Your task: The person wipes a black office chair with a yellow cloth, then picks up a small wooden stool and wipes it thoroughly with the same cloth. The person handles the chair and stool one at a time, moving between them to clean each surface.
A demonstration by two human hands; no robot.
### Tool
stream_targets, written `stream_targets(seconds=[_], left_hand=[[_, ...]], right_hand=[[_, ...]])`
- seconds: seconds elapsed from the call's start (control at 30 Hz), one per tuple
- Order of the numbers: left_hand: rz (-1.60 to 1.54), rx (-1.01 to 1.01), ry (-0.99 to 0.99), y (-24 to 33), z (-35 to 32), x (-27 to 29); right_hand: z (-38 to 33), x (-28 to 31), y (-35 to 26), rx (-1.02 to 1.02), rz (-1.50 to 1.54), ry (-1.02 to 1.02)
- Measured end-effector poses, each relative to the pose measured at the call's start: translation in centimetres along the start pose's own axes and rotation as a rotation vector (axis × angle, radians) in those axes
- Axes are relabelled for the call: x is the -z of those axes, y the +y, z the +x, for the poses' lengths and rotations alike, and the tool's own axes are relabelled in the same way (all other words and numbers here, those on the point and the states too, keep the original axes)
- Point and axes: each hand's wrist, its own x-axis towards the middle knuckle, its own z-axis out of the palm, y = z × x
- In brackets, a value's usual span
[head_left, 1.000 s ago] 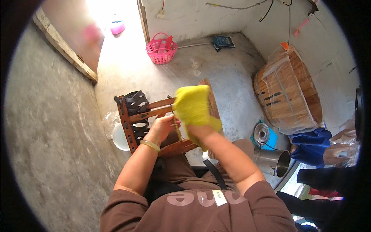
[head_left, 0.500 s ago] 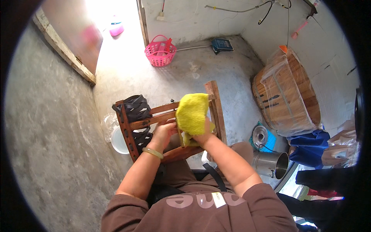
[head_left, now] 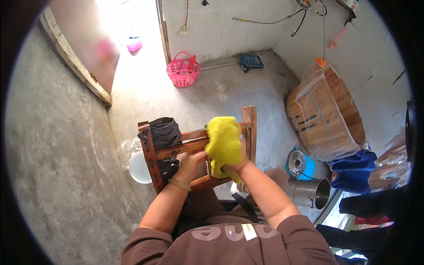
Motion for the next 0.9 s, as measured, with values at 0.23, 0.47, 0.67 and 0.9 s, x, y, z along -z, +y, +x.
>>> stream_targets(seconds=[0.23, 0.47, 0.67, 0.9], left_hand=[[0.009, 0.017, -0.132, 1.2, -0.7, -0.9], [-0.248, 0.020, -0.096, 1.8, -2.0, -1.0], [-0.074, 0.083, -0.190, 0.2, -0.2, 0.6], [0.017, 0.050, -0.192, -0.1, 0.1, 0.6]], right_hand=[[0.3, 0.9, -4.2, -0.132, -0.014, 0.046], [0.8, 0.0, -7.4, 0.245, 0.059, -0.003], [-1.5, 2.4, -1.9, -0.212, 0.470, 0.070], [-1.6, 1.7, -3.4, -0.356, 0.278, 0.077]])
